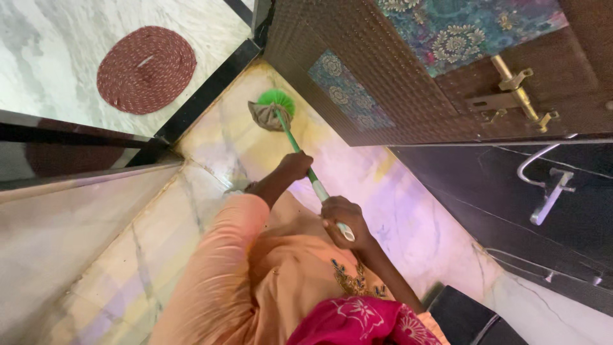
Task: The person mops the bathroom floor using a green mop, moving around a bathtub filled with clothes and a black trash bin. The person systematically cleans the marble floor, focusing on different areas including near the shower and door.
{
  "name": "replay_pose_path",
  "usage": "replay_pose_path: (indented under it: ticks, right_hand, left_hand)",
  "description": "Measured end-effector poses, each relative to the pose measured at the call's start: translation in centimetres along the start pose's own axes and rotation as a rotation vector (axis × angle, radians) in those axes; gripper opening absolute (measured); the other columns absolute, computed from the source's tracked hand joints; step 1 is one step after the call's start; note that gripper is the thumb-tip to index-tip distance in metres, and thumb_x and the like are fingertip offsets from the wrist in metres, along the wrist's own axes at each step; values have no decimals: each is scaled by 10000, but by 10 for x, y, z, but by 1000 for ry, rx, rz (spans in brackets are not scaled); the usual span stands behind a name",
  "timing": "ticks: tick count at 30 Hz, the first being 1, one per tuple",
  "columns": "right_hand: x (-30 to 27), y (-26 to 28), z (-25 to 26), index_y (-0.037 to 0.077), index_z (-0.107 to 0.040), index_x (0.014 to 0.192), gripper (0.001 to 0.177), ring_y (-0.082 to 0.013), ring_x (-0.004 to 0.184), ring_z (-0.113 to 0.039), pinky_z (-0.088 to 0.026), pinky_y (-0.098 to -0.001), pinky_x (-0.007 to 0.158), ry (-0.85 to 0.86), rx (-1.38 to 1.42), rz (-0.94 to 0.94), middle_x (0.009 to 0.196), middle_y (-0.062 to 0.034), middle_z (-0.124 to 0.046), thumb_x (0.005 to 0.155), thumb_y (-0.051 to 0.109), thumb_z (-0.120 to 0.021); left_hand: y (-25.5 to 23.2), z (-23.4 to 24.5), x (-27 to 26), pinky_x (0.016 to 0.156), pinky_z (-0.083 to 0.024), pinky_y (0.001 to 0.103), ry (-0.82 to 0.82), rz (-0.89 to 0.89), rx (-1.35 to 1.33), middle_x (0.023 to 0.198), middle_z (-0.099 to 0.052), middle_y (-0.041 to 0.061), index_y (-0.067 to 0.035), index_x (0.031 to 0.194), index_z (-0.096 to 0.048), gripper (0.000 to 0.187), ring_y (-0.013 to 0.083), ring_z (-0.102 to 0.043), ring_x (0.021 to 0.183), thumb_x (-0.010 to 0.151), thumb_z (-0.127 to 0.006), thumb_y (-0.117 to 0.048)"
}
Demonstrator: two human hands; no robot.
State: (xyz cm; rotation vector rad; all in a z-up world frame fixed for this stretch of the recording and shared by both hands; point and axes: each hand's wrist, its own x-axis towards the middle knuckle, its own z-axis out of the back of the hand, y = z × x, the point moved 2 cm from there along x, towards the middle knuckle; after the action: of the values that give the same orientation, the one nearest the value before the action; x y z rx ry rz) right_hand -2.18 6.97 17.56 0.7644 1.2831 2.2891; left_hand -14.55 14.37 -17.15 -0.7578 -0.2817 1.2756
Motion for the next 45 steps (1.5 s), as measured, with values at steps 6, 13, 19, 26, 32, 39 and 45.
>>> replay_pose_path:
  ticks: [6, 13, 19, 26, 32, 39, 45]
  right_hand:
    - [-11, 33, -3, 77, -565, 699, 272, -279, 700, -683, -546, -430, 719, 124, 62, 42, 702, -80, -627, 888, 137, -751]
    - [-5, 2, 14, 38, -594, 775, 285, -289, 746, -703, -593, -453, 781, 22, 56, 164, 764, -91, -660, 1016, 189, -612]
    - [-4, -29, 53, 35, -594, 737, 381, -239, 701, -707, -626, -434, 808, -249, 32, -75, 691, -98, -644, 1081, 197, -560]
    - [4, -27, 10, 4, -632, 837, 218, -290, 834, -714, -581, -477, 961, -59, -28, -31, 823, -117, -693, 1012, 133, -615]
    - [10, -7, -7, 44, -604, 827, 132, -313, 868, -705, -577, -463, 971, 209, 73, 81, 851, -118, -670, 924, 27, -693]
    - [8, 18, -11, 36, -585, 862, 120, -320, 932, -662, -538, -464, 1006, 474, 200, 81, 898, -112, -636, 884, 11, -701]
    - [4, 38, 9, 28, -600, 874, 103, -319, 959, -665, -531, -468, 1042, 475, 211, -22, 919, -117, -635, 906, -24, -683]
  left_hand:
    - [-38, -22, -82, 700, -590, 506, 156, -40, 75, 929, -700, 192, -83, 886, -682, 98, 378, -721, 846, 853, -690, -175]
    - [-35, 11, -69, 662, -571, 518, -50, -124, -34, 922, -669, 191, -87, 970, -632, 155, 399, -699, 774, 927, -636, -237]
    - [-35, 26, 6, 793, -556, 513, 10, -125, -42, 956, -714, 126, -124, 918, -688, 153, 368, -693, 950, 820, -716, -239]
    - [9, 13, 8, 784, -572, 499, -101, -34, -9, 1044, -692, 148, -87, 961, -667, 135, 354, -685, 1017, 835, -659, -136]
    - [16, 31, -81, 844, -562, 504, -166, 31, -95, 1031, -649, 185, -81, 980, -619, 125, 387, -649, 1041, 866, -637, -130]
    - [-2, 33, -180, 960, -464, 572, -162, 225, -48, 1068, -610, 218, -73, 981, -620, 139, 465, -604, 1089, 880, -628, -169]
    - [-21, 33, -166, 992, -416, 649, 23, 263, 81, 1091, -608, 194, -82, 1048, -622, 149, 415, -626, 1104, 928, -601, -167]
